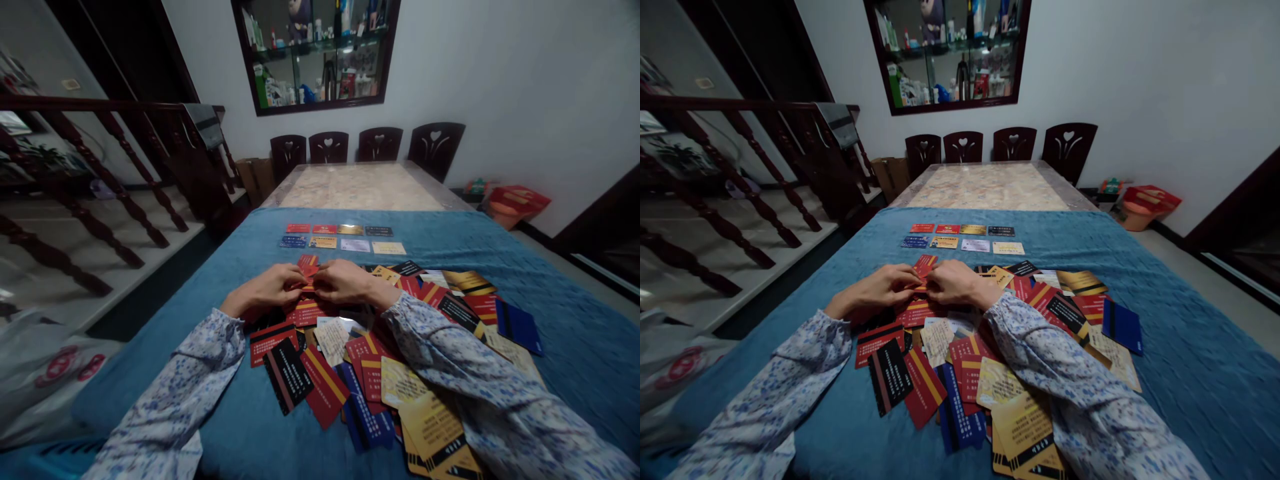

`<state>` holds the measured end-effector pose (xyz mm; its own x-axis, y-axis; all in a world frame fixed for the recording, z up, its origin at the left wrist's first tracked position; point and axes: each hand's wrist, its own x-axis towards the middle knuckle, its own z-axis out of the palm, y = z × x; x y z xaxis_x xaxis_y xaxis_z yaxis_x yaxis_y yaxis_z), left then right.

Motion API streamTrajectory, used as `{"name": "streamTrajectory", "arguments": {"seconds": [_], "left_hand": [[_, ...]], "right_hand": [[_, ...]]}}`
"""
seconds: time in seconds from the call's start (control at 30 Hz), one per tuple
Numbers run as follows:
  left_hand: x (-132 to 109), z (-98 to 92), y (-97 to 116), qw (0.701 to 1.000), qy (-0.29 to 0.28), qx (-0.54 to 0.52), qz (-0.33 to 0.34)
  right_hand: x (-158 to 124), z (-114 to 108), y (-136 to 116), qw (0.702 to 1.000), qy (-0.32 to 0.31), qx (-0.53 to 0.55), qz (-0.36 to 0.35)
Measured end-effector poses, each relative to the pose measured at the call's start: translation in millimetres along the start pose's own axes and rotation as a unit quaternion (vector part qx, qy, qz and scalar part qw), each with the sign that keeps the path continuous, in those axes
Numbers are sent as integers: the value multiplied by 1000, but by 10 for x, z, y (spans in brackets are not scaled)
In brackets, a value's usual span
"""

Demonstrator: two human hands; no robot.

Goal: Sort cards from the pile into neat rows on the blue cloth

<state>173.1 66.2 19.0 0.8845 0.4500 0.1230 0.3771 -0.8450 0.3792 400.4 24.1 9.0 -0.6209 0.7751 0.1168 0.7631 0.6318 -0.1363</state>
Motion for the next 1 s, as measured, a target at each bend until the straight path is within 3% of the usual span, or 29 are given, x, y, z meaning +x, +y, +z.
{"name": "streamTrajectory", "arguments": {"seconds": [0.23,0.47,0.77,1.0], "left_hand": [[-6,16,-125,992,69,-87,-59],[-17,75,-99,978,125,-144,-91],[15,143,-221,981,144,-102,-76],[27,176,-249,983,154,-90,-51]], "right_hand": [[-17,-81,10,999,23,-21,35],[-20,-71,31,995,48,-2,91],[20,124,124,988,111,21,106],[25,147,66,987,121,4,109]]}}
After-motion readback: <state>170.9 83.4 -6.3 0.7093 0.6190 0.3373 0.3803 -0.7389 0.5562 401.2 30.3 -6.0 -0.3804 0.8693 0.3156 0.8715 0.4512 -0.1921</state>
